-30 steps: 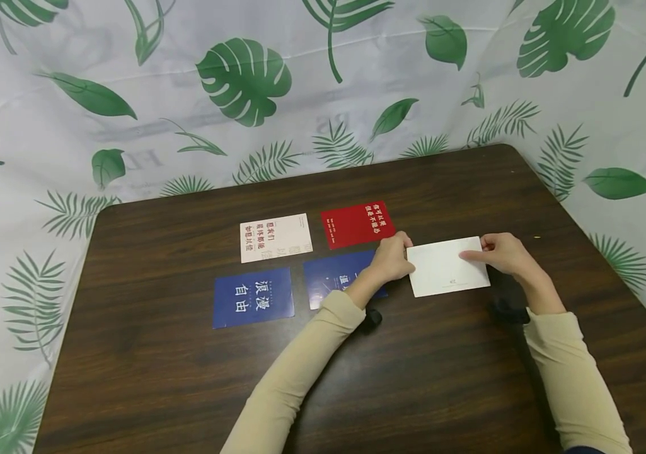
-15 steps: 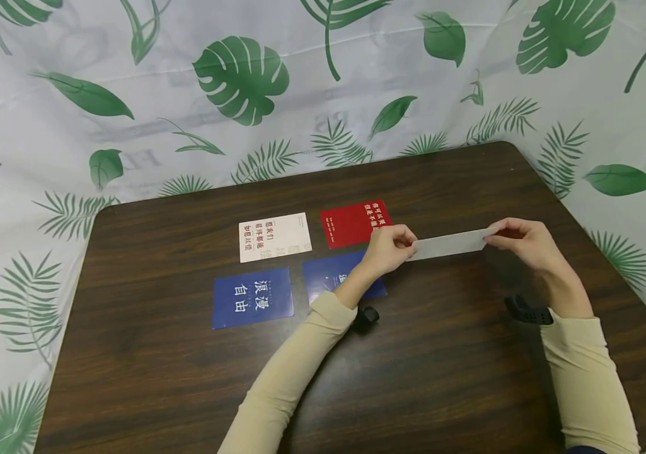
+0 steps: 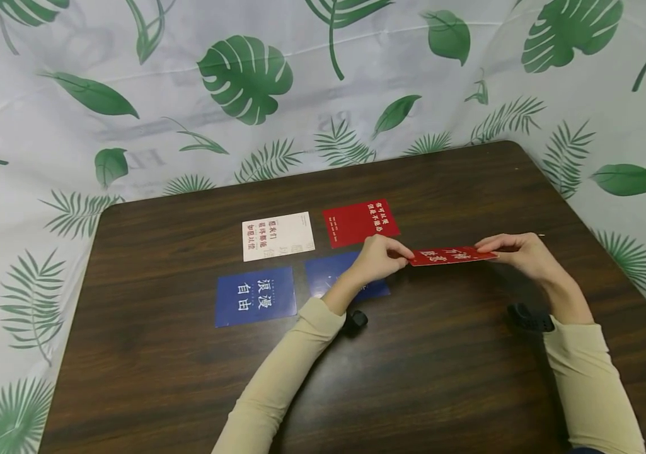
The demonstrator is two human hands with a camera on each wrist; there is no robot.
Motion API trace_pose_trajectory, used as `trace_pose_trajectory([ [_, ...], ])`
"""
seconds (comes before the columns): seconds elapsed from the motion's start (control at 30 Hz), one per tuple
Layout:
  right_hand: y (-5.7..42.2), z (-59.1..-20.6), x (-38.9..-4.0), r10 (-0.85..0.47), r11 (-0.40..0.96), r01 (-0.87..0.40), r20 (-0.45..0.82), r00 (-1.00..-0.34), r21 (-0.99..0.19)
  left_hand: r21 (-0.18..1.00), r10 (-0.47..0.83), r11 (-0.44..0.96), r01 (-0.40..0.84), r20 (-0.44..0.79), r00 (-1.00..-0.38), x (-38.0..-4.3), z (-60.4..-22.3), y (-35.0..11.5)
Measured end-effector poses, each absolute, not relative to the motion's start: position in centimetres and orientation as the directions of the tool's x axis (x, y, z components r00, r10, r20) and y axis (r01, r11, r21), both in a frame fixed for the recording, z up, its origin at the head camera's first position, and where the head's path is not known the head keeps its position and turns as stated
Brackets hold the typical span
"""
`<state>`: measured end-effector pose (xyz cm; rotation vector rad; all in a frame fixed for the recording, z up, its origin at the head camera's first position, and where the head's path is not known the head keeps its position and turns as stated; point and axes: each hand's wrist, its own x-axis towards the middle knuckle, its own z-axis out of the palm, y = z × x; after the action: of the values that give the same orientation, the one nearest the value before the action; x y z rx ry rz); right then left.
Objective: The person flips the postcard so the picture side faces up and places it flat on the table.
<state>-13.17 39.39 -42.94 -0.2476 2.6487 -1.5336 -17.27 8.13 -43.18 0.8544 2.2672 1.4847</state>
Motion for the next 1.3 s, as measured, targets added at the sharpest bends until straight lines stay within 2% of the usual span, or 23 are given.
trace_pose_trajectory([
  [0.27, 39.4, -43.0, -13.1, -0.146, 0.641, -0.096, 0.002, -0.989, -0.761, 0.890, 0.630, 0.332, 0.313, 0.038, -0.776, -17.2, -43.3, 8.3],
  [0.5, 39.6, -43.4, -13.0, -0.147, 0.661, -0.036, -0.083, -0.986, -0.749, 0.880, 0.624, 0.361, 0.308, 0.017, -0.781, -17.0, -43.6, 8.5],
  [0.7, 39.5, -43.6, -12.7, -0.160, 0.677, -0.032, -0.104, -0.982, -0.736, 0.846, 0.618, 0.418, 0.330, 0.001, -0.786, -16.7, -44.1, 8.9],
  [0.97, 38.1, -43.4, -12.9, -0.070, 0.749, 0.089, -0.212, -0.975, -0.657, 0.817, 0.624, 0.458, 0.351, -0.014, -0.781, -16.6, -44.0, 9.2],
  [1.3, 36.9, -43.1, -13.1, -0.071, 0.791, 0.049, -0.171, -0.983, -0.610, 0.783, 0.607, 0.513, 0.352, -0.041, -0.793, -16.5, -43.3, 9.6],
])
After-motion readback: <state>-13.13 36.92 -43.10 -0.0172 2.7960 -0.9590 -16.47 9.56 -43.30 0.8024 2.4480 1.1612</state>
